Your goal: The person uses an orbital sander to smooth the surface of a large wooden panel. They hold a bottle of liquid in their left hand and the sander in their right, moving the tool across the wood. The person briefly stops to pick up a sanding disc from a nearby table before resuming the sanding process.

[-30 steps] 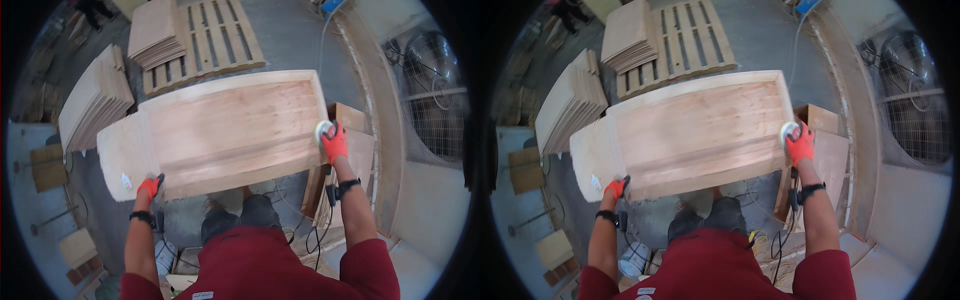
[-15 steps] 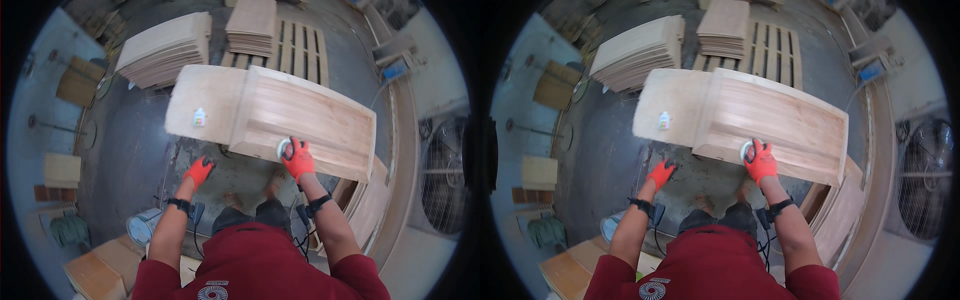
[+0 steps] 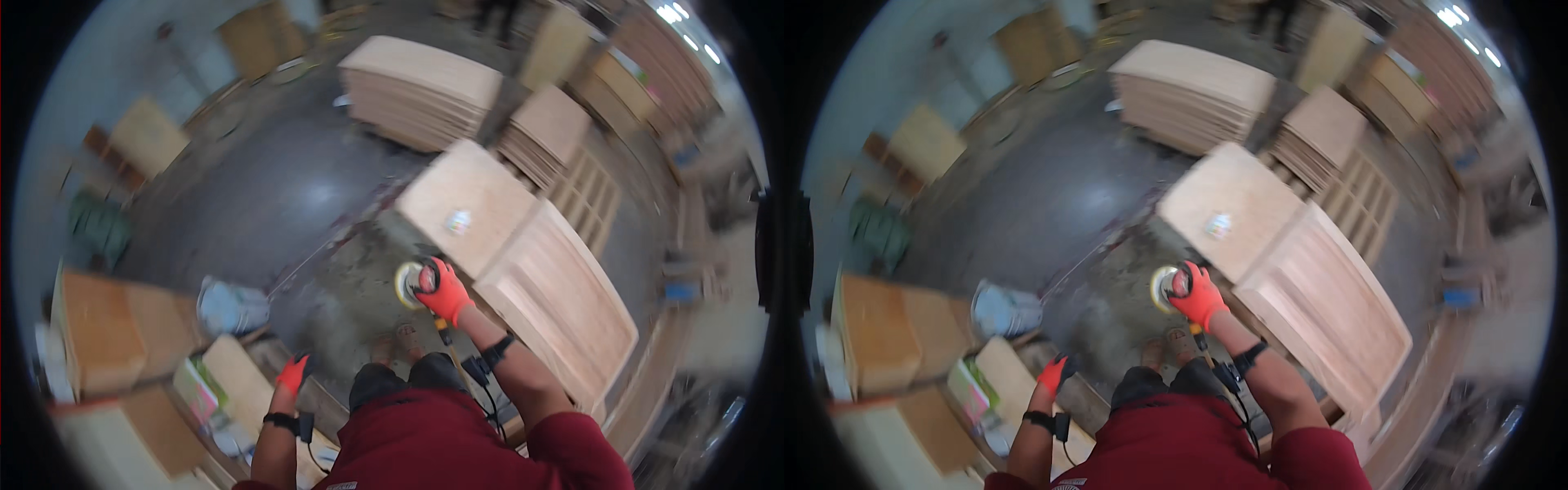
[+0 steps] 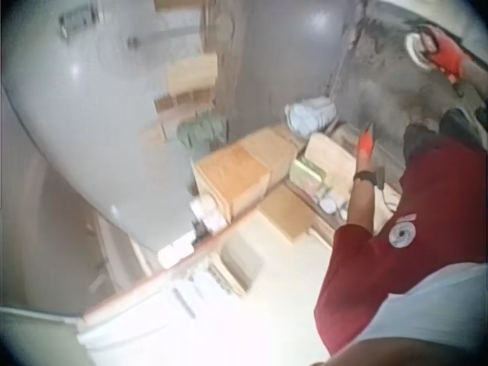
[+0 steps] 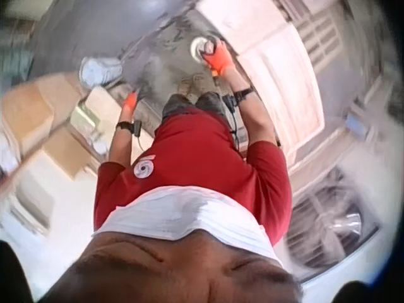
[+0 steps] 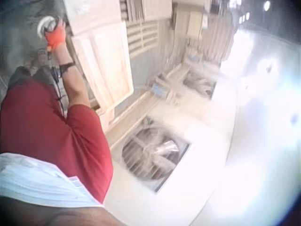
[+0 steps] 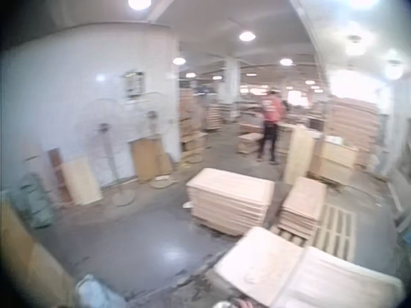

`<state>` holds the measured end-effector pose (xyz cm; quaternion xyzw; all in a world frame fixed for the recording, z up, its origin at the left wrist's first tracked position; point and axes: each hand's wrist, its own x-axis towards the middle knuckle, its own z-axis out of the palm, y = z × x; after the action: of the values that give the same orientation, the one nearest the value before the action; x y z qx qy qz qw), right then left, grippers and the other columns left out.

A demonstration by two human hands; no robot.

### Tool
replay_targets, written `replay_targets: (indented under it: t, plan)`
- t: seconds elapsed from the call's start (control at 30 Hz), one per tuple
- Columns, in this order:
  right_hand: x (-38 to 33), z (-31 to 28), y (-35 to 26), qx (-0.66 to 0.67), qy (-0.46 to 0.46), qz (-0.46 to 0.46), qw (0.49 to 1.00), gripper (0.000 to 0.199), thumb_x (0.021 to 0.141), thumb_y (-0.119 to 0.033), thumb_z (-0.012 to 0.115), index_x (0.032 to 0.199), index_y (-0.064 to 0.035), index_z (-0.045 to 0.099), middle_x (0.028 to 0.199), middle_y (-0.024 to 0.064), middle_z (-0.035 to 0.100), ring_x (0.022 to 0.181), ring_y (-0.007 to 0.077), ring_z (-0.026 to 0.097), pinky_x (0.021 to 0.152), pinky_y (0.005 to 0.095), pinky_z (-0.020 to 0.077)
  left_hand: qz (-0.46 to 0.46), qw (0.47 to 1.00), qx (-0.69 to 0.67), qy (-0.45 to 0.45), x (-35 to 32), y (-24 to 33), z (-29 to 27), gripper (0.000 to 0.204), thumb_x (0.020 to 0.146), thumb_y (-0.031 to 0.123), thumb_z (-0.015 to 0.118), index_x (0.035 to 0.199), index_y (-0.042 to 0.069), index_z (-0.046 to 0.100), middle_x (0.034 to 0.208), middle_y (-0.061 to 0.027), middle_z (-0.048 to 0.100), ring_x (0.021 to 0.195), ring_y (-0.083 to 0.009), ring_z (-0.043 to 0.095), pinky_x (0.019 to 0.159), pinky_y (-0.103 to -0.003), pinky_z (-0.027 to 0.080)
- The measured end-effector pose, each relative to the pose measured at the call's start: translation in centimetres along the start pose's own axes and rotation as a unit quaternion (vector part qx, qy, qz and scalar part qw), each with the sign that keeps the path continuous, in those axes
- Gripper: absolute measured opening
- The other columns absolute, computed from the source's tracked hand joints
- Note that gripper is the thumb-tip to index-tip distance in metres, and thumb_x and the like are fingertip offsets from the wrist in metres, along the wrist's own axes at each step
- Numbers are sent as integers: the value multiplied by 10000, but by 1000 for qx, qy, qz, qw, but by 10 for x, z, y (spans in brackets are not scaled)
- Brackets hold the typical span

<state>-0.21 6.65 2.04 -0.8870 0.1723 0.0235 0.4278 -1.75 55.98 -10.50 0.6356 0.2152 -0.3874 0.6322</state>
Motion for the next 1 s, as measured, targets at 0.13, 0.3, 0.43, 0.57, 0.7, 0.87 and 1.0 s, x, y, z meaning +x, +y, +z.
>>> replay_targets:
  t: [0.13, 0.3, 0.43, 0.57, 0.7, 0.87, 1.0]
  plan:
    - [-18, 61, -62, 19, -123, -165, 978, 888, 718, -320, 889, 1458, -81, 459, 1370, 172, 568, 1275, 367, 585, 1045, 447, 511, 4, 969, -224, -105, -23, -1, 73, 558, 1112, 446, 409, 1456, 21, 517, 1436, -139, 605, 1286, -262, 602, 1093, -402, 460]
    - [-41, 76, -112, 4, -277, -301, 912, 862, 711, -331, 893, 1425, -77, 482, 1340, 177, 572, 1205, 391, 614, 972, 463, 542, 128, 969, -209, -45, -77, 31, 141, 596, 1106, 502, 412, 1537, 92, 444, 1433, -83, 600, 1266, -174, 588, 1075, -356, 480]
    - [-51, 73, -129, -22, -296, -404, 865, 843, 706, -328, 899, 1398, -66, 496, 1354, 201, 556, 1148, 419, 635, 916, 482, 556, 218, 924, -297, 99, -133, 36, 172, 646, 1069, 604, 423, 1431, 87, 558, 1150, -28, 684, 941, -102, 625, 801, -283, 531]
    - [-48, 71, -147, 31, -314, -481, 818, 845, 689, -308, 913, 1384, -58, 502, 1342, 211, 562, 1122, 433, 641, 892, 489, 562, 282, 892, -352, 40, -166, 34, 165, 627, 1101, 557, 365, 1467, 71, 516, 1342, -58, 637, 1165, -169, 631, 1025, -346, 503]
    - [-47, 80, -165, 43, -321, -518, 792, 857, 671, -288, 925, 1377, -46, 502, 1339, 214, 564, 1130, 433, 639, 899, 489, 563, 303, 874, -379, 40, -198, 40, 156, 620, 1103, 533, 382, 1453, 40, 521, 1392, -77, 621, 1244, -190, 613, 1093, -373, 470]
    - [-55, 93, -182, 64, -352, -502, 787, 887, 669, -272, 932, 1399, -31, 490, 1328, 215, 585, 1170, 416, 633, 960, 475, 544, 285, 932, -168, 146, -210, 22, 123, 423, 1068, 390, 540, 1295, 49, 646, 1121, -66, 712, 994, -155, 650, 893, -347, 525]
    - [-41, 108, -188, 116, -371, -376, 841, 908, 677, -260, 930, 1426, -27, 473, 1360, 211, 593, 1226, 373, 627, 1020, 451, 521, 253, 948, 83, 176, -199, 55, 101, 287, 988, 295, 650, 1160, 68, 688, 880, -50, 684, 786, -134, 580, 705, -357, 489]
